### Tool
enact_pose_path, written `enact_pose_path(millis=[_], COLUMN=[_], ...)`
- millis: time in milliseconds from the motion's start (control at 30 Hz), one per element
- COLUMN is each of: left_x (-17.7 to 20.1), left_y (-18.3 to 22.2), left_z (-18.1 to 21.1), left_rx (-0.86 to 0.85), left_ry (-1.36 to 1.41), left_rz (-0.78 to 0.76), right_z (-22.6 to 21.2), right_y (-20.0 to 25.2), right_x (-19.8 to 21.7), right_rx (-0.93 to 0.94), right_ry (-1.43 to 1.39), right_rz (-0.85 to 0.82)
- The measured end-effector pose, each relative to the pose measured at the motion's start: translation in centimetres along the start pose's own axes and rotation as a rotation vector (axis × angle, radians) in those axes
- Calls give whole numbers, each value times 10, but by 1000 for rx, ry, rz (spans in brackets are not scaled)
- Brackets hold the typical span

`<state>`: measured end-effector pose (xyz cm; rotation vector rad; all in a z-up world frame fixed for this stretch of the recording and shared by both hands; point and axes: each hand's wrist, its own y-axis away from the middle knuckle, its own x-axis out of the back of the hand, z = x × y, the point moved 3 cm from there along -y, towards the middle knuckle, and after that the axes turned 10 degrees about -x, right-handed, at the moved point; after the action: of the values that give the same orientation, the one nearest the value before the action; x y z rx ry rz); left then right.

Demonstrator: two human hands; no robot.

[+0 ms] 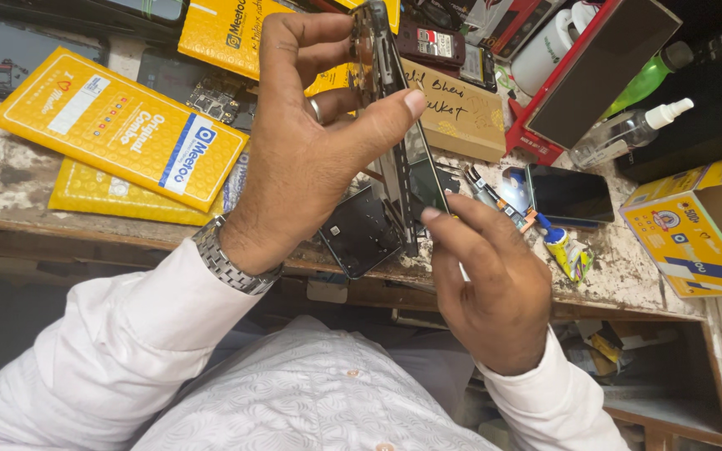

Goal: The person disassembles a smartphone by removing screws from the back cover, detaching the battery, and replacing the display assembly. They use a screwdriver to remove screws, then carefully separate the back cover and battery before installing a new display module.

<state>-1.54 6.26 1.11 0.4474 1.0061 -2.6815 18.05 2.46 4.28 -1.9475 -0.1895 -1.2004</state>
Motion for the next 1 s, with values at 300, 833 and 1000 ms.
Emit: enact_pose_path(millis=[300, 833, 1000], left_x=[-9, -11, -7], left_y=[-3, 4, 10], left_z=[5, 2, 5], left_rx=[-80, -24, -63], left_ry=[-93, 134, 164], left_rz=[-11, 6, -15], right_z=[5, 11, 20], right_y=[7, 12, 10], right_x=[-4, 3, 8], right_rx=[3, -76, -146], right_ry=[102, -170, -314], right_rz=[36, 99, 86])
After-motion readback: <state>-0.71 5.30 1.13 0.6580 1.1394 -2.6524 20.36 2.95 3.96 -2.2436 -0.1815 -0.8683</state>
